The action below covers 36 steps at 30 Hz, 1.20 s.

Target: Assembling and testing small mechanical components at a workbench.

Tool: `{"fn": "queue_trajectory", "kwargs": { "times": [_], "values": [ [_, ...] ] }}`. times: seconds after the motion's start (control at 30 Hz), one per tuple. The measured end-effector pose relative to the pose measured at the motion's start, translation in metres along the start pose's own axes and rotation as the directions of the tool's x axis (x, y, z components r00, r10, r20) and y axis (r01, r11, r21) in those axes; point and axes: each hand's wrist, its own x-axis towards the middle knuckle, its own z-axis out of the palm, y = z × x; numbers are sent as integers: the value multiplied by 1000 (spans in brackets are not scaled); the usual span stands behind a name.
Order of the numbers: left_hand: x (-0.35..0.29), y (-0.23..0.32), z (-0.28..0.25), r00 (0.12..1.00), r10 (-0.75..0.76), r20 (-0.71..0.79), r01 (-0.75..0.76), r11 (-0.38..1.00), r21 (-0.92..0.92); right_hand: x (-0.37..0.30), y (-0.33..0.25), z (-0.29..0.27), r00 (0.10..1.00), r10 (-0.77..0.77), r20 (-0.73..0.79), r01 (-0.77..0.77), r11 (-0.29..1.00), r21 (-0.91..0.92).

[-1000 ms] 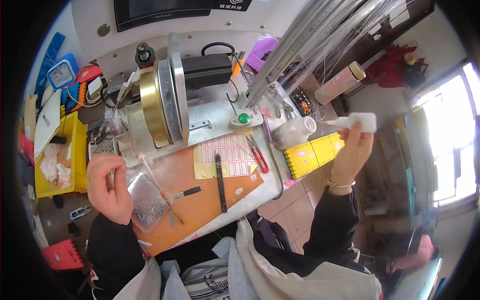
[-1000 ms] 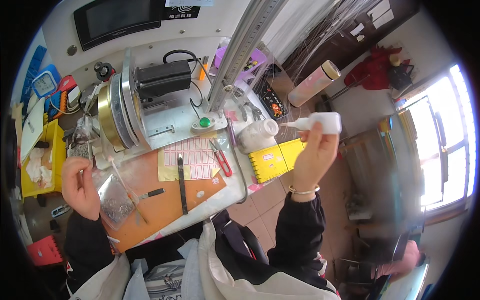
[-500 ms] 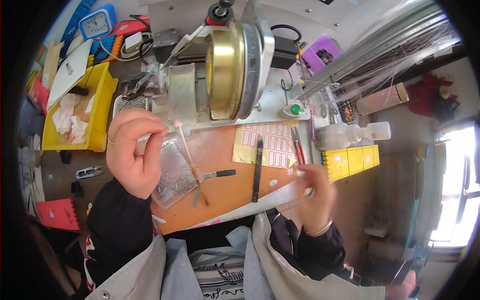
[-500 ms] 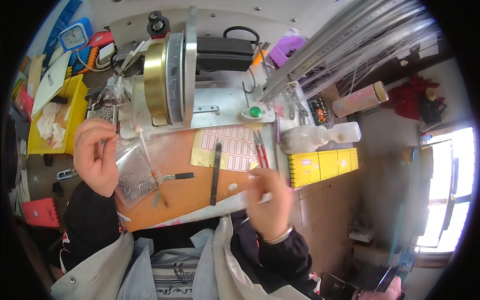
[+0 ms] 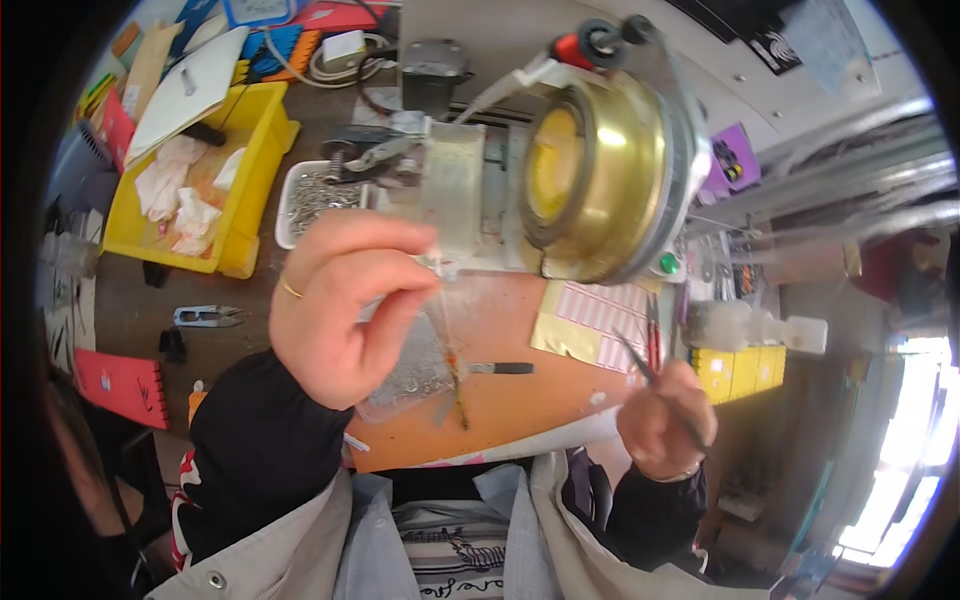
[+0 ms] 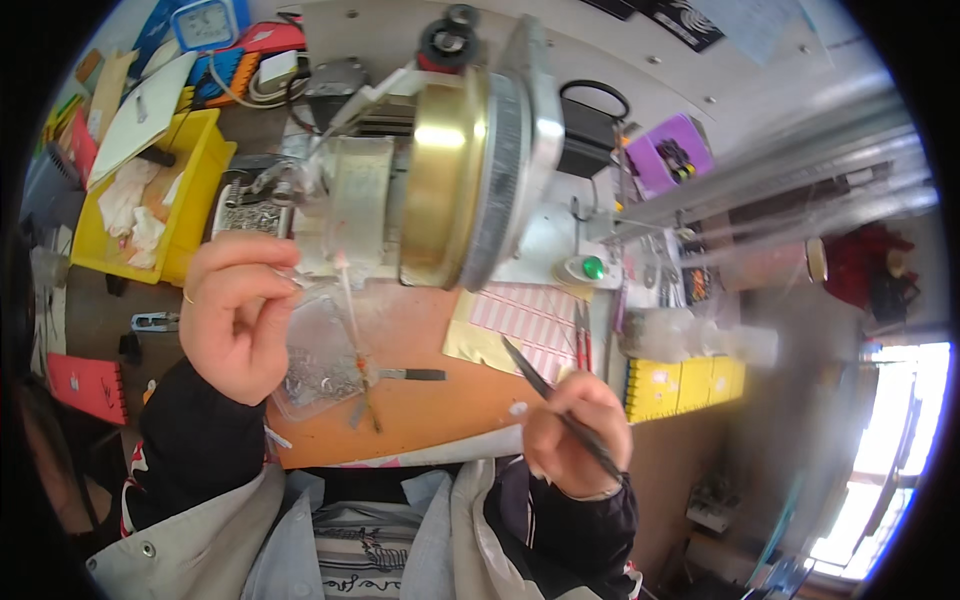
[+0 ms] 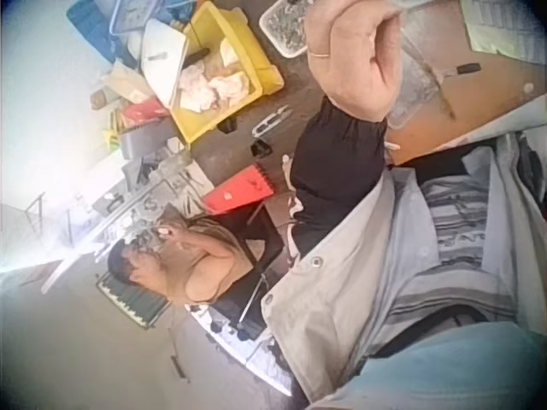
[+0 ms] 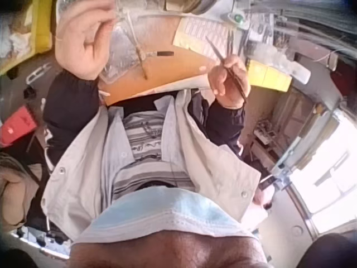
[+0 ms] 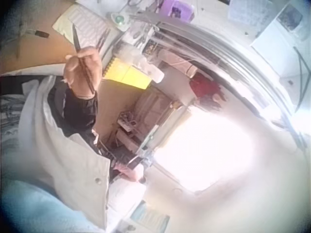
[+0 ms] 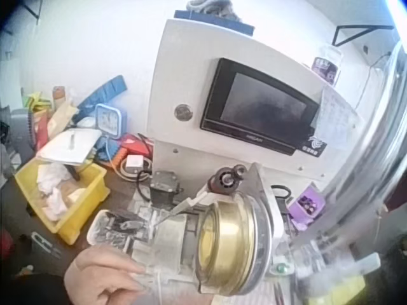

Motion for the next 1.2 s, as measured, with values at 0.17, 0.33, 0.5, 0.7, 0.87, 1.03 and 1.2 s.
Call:
{"fn": "queue_trajectory", "kwargs": {
  "times": [0.17, 0.33, 0.5, 0.7, 0.87, 1.03, 1.2],
  "values": [
    [6, -2, -6, 993, 74, 94, -71, 997, -39, 18, 2, 33, 944, -69, 322, -71, 912, 404],
    [5, 1, -7, 993, 61, 104, -52, 995, -80, 37, 13, 55, 914, -161, 373, 238, 956, -169],
    [8, -2, -10, 983, 75, 165, -51, 988, -148, 39, 26, 91, 953, -270, 141, 301, 773, -558],
    [5, -6, -4, 989, 93, 118, -69, 979, -191, 50, 33, 86, 920, -241, 310, 392, 533, -750],
    [6, -8, -4, 988, 102, 112, -76, 972, -221, 53, 36, 93, 946, -206, 252, 323, 510, -797],
    [7, -5, -5, 991, 92, 93, -72, 978, -194, 59, 32, 94, 948, -100, 303, 313, 469, -826],
    [5, -7, -3, 992, 105, 74, -89, 978, -189, 63, 38, 97, 951, -163, 264, 311, 510, -802]
  ]
}}
